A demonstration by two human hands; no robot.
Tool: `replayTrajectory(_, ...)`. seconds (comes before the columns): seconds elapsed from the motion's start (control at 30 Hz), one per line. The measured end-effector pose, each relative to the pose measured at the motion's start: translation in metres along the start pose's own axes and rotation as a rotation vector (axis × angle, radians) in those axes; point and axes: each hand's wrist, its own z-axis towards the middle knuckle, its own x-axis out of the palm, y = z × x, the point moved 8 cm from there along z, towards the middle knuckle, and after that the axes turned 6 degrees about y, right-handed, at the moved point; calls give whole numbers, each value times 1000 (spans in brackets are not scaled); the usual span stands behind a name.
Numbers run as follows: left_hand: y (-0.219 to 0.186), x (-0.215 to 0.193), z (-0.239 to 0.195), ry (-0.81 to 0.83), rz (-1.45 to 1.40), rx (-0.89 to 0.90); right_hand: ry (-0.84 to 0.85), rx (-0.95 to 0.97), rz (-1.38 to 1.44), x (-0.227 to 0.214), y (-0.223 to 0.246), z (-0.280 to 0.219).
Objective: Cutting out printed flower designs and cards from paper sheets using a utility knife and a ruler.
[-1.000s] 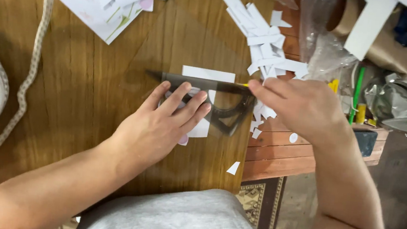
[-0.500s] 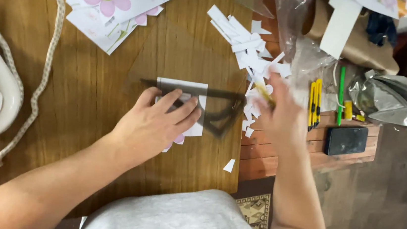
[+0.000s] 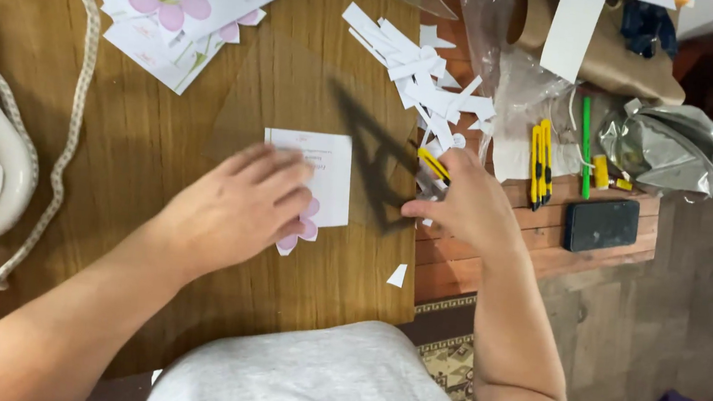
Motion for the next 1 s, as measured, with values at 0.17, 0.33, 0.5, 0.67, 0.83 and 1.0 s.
replayTrajectory(0.17, 6, 12, -10, 48, 87, -125, -44, 113, 139, -8, -16, -21)
replayTrajectory(0.33, -8, 14, -14, 38, 209, -169, -225, 99, 159, -41, -30, -35)
replayTrajectory(0.5, -16, 18, -13, -14, 227, -188, -122, -21, 31, -47, 11, -31)
replayTrajectory(0.67, -28, -5, -5, -169, 176, -75, -21, -131, -97, -34, 43, -15)
replayTrajectory(0.83, -31, -34, 5, -319, 181, -18, -53, -354, -188, -29, 79, -9)
replayTrajectory(1.0, -18, -6, -1, -207, 221, -114, -88, -408, -352, -18, 92, 9)
